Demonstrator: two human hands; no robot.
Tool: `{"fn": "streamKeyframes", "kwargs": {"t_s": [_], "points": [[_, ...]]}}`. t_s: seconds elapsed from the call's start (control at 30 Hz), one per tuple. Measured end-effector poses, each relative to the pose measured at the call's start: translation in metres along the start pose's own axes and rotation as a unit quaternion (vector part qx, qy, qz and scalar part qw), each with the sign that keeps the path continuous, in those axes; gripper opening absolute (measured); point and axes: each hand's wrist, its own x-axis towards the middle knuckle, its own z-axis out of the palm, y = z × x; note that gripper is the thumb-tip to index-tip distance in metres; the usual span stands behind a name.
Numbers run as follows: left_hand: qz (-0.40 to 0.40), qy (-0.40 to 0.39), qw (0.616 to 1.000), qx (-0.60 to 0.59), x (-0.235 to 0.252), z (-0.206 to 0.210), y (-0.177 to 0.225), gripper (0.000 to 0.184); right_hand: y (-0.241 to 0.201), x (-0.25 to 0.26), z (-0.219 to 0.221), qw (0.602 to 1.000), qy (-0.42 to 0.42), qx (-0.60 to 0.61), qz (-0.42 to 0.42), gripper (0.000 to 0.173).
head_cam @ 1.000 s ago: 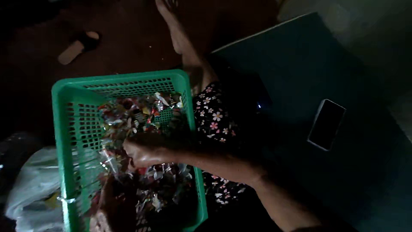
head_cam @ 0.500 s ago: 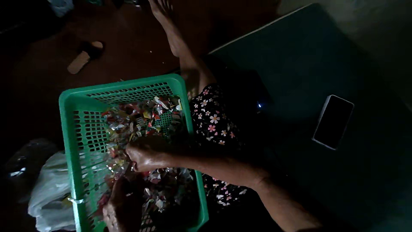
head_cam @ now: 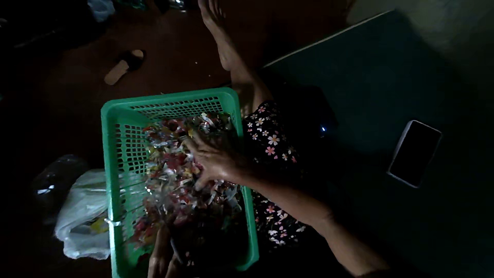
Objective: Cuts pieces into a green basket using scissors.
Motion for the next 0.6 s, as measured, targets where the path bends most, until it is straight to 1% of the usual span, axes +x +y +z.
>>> {"fn": "streamKeyframes", "kwargs": {"t_s": [0.03,0.07,0.1,0.17,0.2,0.23,0.27,0.33,0.4,0.43,0.5,0.6], "points": [[0.004,0.017,1.000,0.019,-0.004,-0.002,0.000,0.074,0.002,-0.006,0.005,1.000,-0.013,-0.022,0.012,0.121],[0.006,0.041,0.998,0.042,-0.006,-0.003,-0.001,0.073,0.001,-0.013,0.015,0.999,-0.033,-0.041,0.008,0.122],[0.006,0.060,0.996,0.062,-0.007,-0.004,0.000,0.069,-0.002,-0.021,0.027,0.996,-0.066,-0.051,0.000,0.114],[0.004,0.083,0.993,0.086,-0.007,-0.005,0.001,0.057,-0.014,-0.034,0.050,0.985,-0.132,-0.105,-0.032,0.087],[0.003,0.102,0.989,0.108,-0.006,-0.003,0.002,0.051,-0.018,-0.035,0.058,0.976,-0.156,-0.141,-0.049,0.080],[0.001,0.125,0.982,0.143,-0.004,-0.002,0.003,0.048,-0.019,-0.032,0.062,0.972,-0.160,-0.157,-0.064,0.076],[-0.004,0.155,0.970,0.186,-0.001,0.001,0.007,0.044,-0.019,-0.026,0.062,0.975,-0.146,-0.150,-0.077,0.070],[-0.037,0.213,0.939,0.268,0.005,0.007,0.018,0.041,-0.010,-0.008,0.052,0.987,-0.101,-0.079,-0.096,0.056],[-0.058,0.230,0.920,0.312,0.009,0.005,0.028,0.045,-0.005,0.013,0.040,0.993,-0.052,-0.024,-0.103,0.049],[-0.067,0.220,0.917,0.325,0.010,0.003,0.032,0.048,-0.003,0.023,0.038,0.994,-0.021,-0.011,-0.111,0.046],[-0.074,0.190,0.914,0.350,0.013,-0.004,0.035,0.053,-0.005,0.037,0.034,0.993,0.011,0.015,-0.120,0.043],[-0.062,0.129,0.912,0.384,0.016,-0.012,0.027,0.056,-0.010,0.037,0.034,0.987,-0.001,0.094,-0.131,0.040]]}}
